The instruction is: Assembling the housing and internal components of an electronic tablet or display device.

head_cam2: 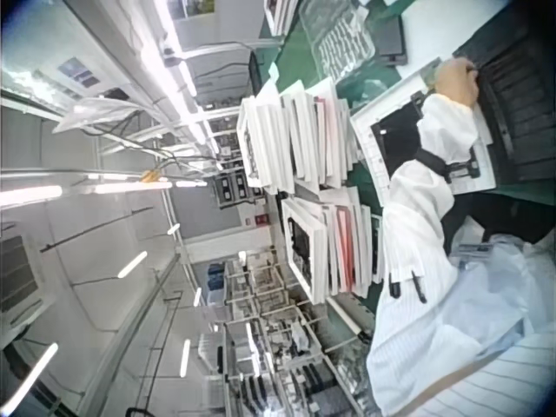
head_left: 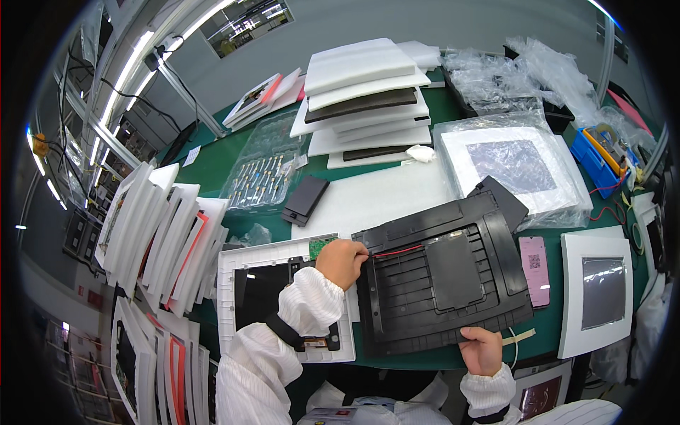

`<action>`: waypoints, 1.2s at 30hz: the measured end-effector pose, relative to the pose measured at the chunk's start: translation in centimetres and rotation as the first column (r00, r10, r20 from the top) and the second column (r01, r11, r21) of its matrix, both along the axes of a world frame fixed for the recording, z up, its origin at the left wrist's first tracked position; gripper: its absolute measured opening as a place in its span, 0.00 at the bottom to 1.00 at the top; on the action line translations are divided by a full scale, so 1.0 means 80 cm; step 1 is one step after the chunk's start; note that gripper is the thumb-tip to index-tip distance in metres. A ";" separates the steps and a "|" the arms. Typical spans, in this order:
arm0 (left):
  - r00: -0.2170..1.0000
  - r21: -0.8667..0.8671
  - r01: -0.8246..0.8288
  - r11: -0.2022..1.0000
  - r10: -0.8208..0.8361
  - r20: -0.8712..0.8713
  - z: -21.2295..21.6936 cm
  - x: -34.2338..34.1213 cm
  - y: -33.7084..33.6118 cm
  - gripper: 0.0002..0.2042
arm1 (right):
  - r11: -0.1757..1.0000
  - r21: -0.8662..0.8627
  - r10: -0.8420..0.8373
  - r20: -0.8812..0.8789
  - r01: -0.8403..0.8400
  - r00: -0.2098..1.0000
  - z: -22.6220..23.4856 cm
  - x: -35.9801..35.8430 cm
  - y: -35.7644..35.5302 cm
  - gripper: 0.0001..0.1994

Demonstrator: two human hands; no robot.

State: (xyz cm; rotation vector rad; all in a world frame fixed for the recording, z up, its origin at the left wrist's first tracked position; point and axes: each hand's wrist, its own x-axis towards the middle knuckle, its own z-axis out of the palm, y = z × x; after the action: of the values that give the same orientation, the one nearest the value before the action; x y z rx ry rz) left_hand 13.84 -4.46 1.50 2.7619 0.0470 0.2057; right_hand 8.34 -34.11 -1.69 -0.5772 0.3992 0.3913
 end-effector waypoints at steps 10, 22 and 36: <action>0.953 0.285 0.126 0.950 -0.196 0.232 -0.019 -0.029 -0.017 0.10 | 0.999 0.026 0.028 -0.012 -0.027 1.000 -0.013 0.001 -0.005 0.09; 0.982 0.125 0.187 0.974 -0.190 0.012 -0.005 -0.008 -0.002 0.06 | 0.999 0.023 0.046 -0.017 -0.046 0.999 -0.020 0.002 -0.010 0.08; 0.992 0.091 0.125 0.988 -0.124 -0.022 -0.001 -0.015 -0.006 0.07 | 1.000 0.015 -0.016 0.081 0.015 0.997 -0.004 -0.004 0.001 0.22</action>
State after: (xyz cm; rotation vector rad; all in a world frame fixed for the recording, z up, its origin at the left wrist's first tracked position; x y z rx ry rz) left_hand 12.61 -4.97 1.45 2.8468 -0.1339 0.1564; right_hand 8.05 -34.01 -1.99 -0.5737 0.3220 0.3546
